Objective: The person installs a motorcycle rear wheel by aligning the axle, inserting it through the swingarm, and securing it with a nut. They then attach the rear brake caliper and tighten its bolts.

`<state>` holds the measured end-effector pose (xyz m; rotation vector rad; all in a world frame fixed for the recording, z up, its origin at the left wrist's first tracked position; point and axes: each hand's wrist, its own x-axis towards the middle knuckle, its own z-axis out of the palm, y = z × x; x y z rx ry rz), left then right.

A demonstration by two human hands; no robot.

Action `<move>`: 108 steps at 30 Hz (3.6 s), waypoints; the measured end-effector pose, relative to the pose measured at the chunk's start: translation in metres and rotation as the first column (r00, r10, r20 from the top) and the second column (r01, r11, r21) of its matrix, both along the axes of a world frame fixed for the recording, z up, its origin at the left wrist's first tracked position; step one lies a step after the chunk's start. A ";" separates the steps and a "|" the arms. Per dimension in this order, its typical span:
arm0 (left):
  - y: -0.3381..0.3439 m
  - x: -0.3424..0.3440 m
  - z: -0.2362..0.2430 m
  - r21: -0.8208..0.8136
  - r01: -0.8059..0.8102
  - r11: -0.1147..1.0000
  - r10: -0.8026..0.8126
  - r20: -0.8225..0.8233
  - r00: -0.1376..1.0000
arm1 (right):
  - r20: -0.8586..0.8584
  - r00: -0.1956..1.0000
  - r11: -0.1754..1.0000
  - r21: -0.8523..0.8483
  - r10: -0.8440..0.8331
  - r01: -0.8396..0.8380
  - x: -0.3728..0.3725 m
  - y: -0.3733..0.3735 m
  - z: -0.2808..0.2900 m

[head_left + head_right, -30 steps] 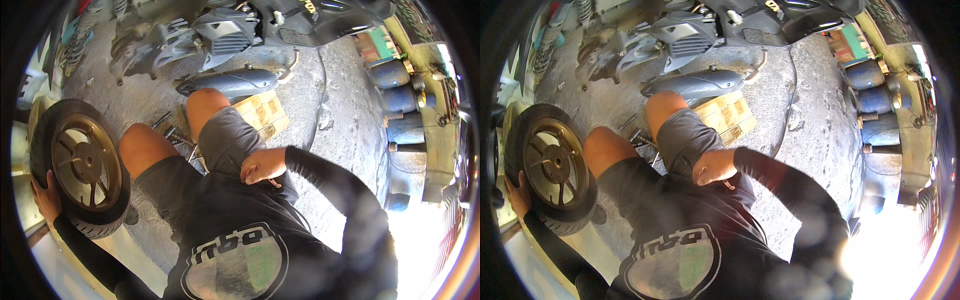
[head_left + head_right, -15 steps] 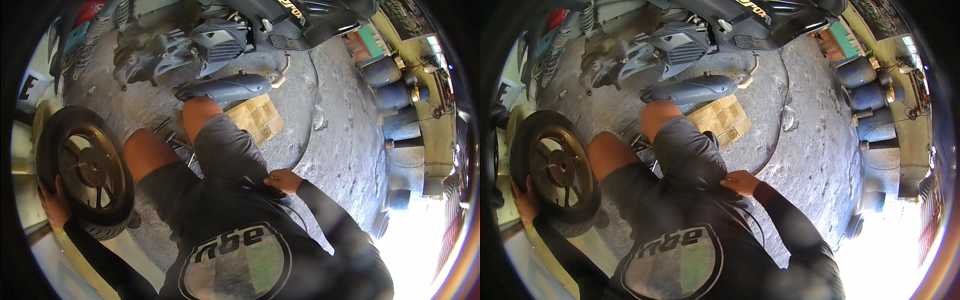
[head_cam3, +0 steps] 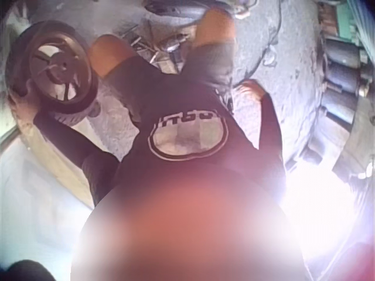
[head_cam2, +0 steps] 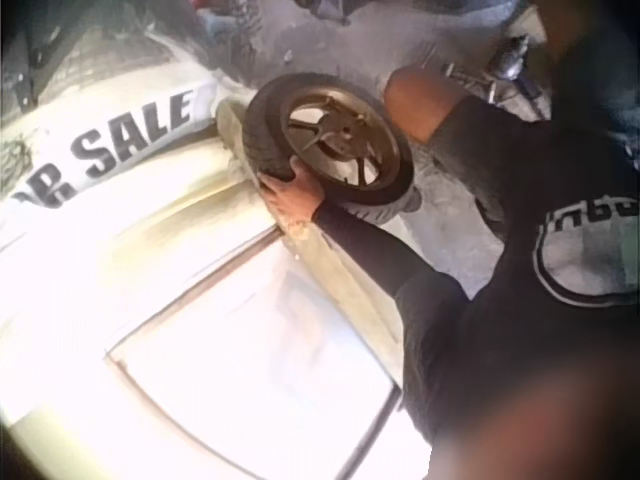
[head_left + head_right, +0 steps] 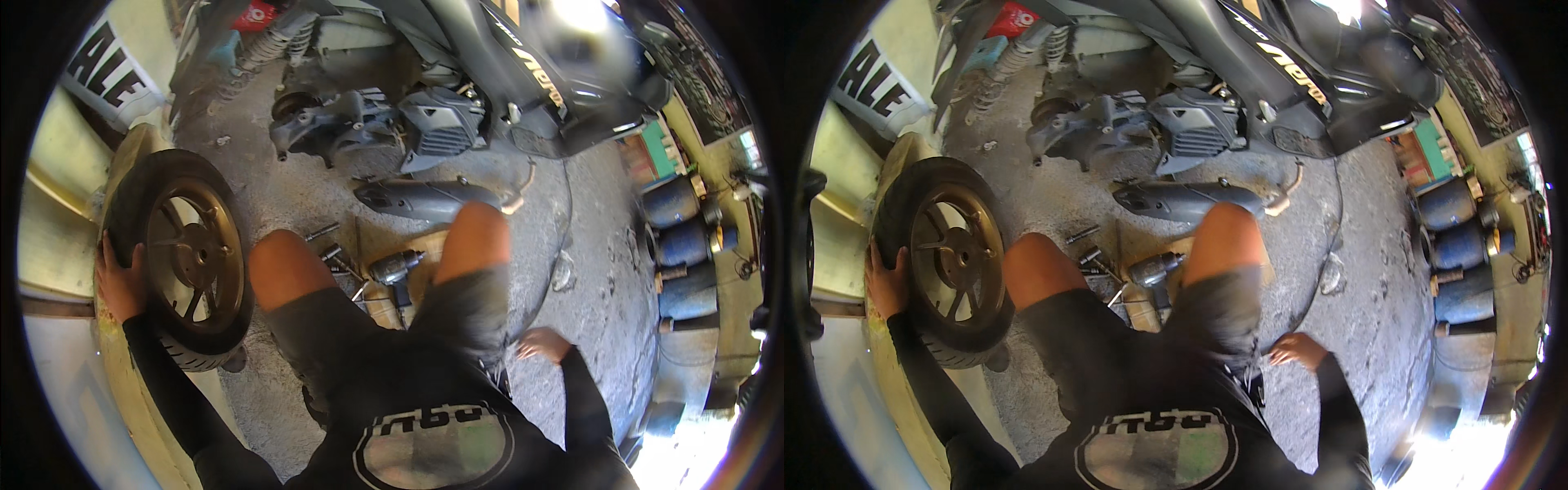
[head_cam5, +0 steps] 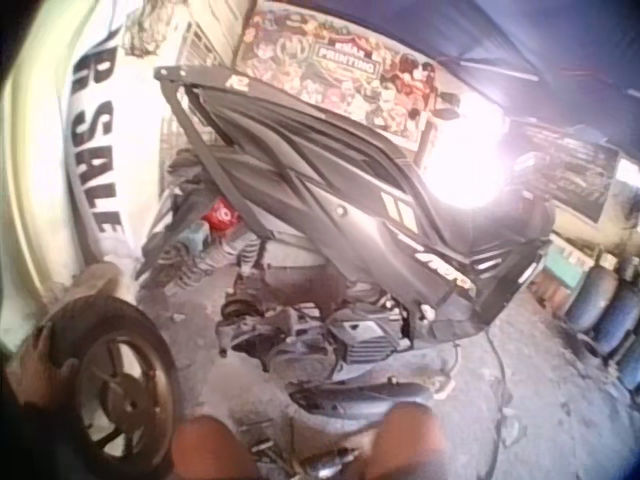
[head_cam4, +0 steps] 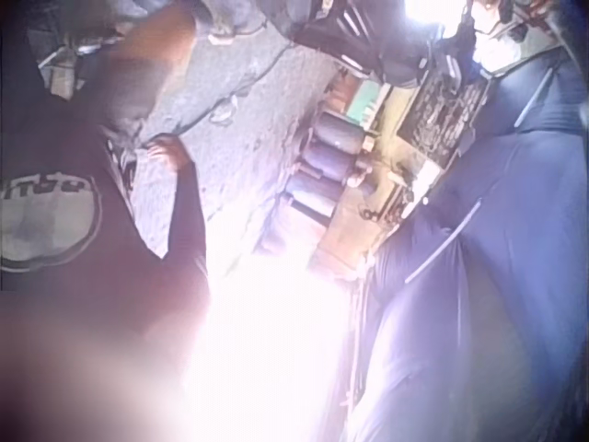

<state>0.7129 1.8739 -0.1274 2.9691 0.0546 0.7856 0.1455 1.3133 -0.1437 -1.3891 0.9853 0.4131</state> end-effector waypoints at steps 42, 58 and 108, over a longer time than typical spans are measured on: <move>-0.312 0.120 -0.077 -0.356 0.445 0.822 -0.567 -0.580 0.584 | 0.455 0.695 0.808 0.489 -0.557 0.327 0.683 0.132 -0.221; -0.332 0.133 -0.113 -0.466 0.437 0.770 -0.635 -0.485 0.602 | 0.201 0.564 0.335 0.931 -0.801 0.143 0.673 0.131 -0.232; -0.329 0.133 -0.117 -0.537 0.446 0.716 -0.684 -0.413 0.602 | 0.387 0.704 0.731 0.623 -0.596 0.276 0.675 0.126 -0.239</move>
